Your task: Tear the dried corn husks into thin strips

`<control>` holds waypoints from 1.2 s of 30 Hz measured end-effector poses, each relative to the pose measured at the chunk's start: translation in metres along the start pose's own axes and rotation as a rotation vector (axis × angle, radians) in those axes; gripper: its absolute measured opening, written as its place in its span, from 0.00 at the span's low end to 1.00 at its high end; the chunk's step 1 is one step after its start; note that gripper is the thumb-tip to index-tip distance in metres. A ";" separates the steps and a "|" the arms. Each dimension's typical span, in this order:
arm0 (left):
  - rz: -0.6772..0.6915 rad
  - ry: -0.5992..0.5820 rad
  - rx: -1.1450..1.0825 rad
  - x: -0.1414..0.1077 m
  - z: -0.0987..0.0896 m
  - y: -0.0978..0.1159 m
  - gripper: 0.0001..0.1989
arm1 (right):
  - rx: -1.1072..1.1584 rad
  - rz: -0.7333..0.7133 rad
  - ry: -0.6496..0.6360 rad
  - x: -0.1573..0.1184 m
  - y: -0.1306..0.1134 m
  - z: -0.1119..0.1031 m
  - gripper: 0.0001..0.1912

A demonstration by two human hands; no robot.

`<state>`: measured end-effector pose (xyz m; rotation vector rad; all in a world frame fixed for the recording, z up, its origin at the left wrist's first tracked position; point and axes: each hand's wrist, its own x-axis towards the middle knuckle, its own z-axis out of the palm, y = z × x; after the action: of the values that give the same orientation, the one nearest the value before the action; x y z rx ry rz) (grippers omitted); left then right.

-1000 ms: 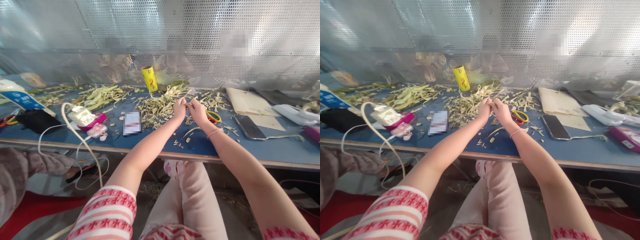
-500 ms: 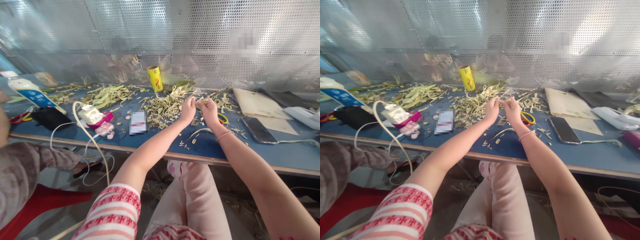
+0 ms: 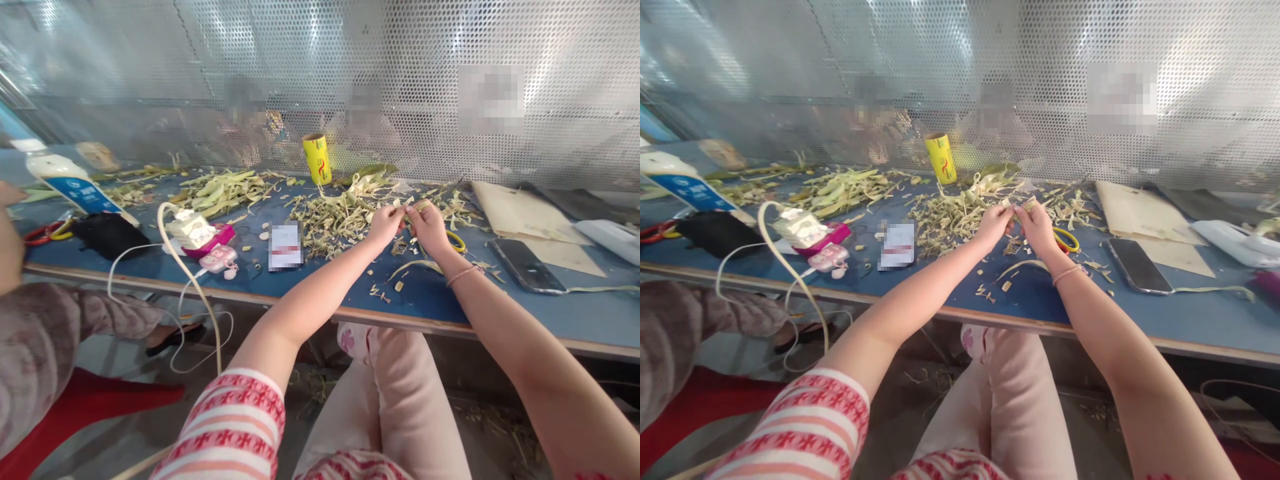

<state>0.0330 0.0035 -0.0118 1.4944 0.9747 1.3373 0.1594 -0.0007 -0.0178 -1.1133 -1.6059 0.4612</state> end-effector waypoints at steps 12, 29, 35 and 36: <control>0.137 0.142 0.194 0.008 -0.003 -0.012 0.22 | 0.037 -0.021 0.012 -0.005 -0.010 0.012 0.15; 0.160 0.081 -0.032 -0.008 -0.004 0.008 0.17 | 0.234 0.066 0.051 0.001 -0.012 0.014 0.23; 0.179 0.054 -0.027 -0.004 -0.005 0.001 0.18 | 0.271 0.100 0.076 0.005 -0.006 0.016 0.21; 0.167 0.058 -0.036 -0.002 -0.005 -0.002 0.18 | 0.262 0.103 0.074 0.007 -0.005 0.016 0.21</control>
<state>0.0279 0.0030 -0.0140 1.5444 0.8732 1.5161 0.1430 0.0062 -0.0155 -1.0036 -1.3831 0.6705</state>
